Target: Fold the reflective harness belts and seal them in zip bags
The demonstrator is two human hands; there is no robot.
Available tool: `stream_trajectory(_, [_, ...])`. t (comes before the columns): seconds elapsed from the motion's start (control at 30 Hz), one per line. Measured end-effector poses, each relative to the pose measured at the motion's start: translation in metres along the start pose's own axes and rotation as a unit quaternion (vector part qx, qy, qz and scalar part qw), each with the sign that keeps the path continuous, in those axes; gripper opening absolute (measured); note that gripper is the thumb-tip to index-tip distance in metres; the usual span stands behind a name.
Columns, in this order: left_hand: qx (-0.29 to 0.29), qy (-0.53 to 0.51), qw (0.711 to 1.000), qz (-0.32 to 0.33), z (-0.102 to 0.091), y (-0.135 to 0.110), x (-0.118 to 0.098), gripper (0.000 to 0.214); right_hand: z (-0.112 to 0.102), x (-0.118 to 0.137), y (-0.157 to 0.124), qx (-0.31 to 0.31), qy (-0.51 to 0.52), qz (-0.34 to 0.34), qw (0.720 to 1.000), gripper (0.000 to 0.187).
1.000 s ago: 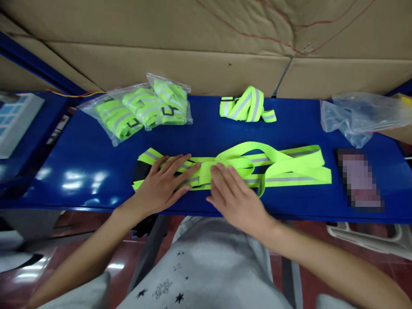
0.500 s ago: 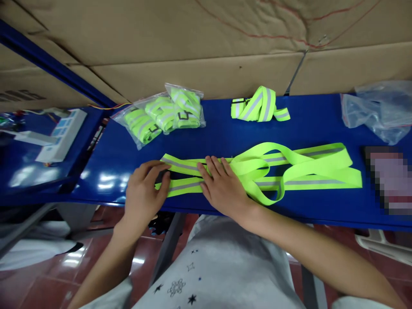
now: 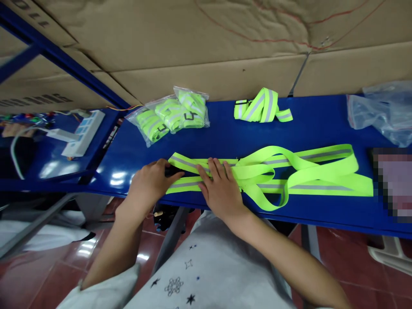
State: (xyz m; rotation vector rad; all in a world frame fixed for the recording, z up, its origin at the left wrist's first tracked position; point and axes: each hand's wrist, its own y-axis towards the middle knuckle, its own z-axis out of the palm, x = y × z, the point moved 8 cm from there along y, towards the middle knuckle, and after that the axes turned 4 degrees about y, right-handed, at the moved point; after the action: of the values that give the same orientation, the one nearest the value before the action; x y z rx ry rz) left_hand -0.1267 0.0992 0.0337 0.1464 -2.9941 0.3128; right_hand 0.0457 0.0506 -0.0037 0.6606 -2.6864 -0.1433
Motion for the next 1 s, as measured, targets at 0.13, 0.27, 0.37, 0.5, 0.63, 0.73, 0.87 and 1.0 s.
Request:
stream_trajectory(0.13, [0.012,0.031,0.999,-0.017,-0.004,0.0,-0.009,0.041,0.002,0.0,0.0,-0.006,-0.004,-0.004,1.0,0.054])
stream_trajectory(0.27, [-0.013,0.012,0.999,-0.028,-0.009,-0.004,-0.012,0.047,0.001,0.001,-0.001,-0.012,-0.003,-0.008,1.0,0.054])
stream_trajectory(0.37, [-0.025,-0.027,0.999,-0.003,-0.009,-0.008,-0.012,0.052,0.0,0.001,-0.001,-0.009,0.007,-0.009,1.0,0.054])
stream_trajectory(0.5, [-0.016,-0.063,0.997,0.044,-0.009,-0.013,-0.014,0.053,-0.001,0.001,-0.002,-0.015,0.015,-0.01,1.0,0.053])
stream_trajectory(0.63, [-0.017,-0.134,0.988,0.068,-0.011,-0.014,-0.014,0.056,-0.001,0.002,-0.002,-0.025,0.024,-0.015,0.999,0.053])
stream_trajectory(0.73, [-0.002,-0.281,0.957,0.07,-0.002,-0.008,-0.012,0.057,-0.002,0.002,-0.002,-0.031,0.029,-0.017,0.999,0.053])
stream_trajectory(0.87, [0.059,-0.568,0.82,0.031,0.024,-0.001,-0.014,0.064,-0.003,0.001,-0.002,-0.032,0.033,-0.006,0.999,0.053])
stream_trajectory(1.0, [0.095,-0.704,0.703,-0.036,0.043,-0.005,-0.019,0.067,-0.005,0.0,-0.001,-0.032,0.039,-0.003,0.999,0.054])
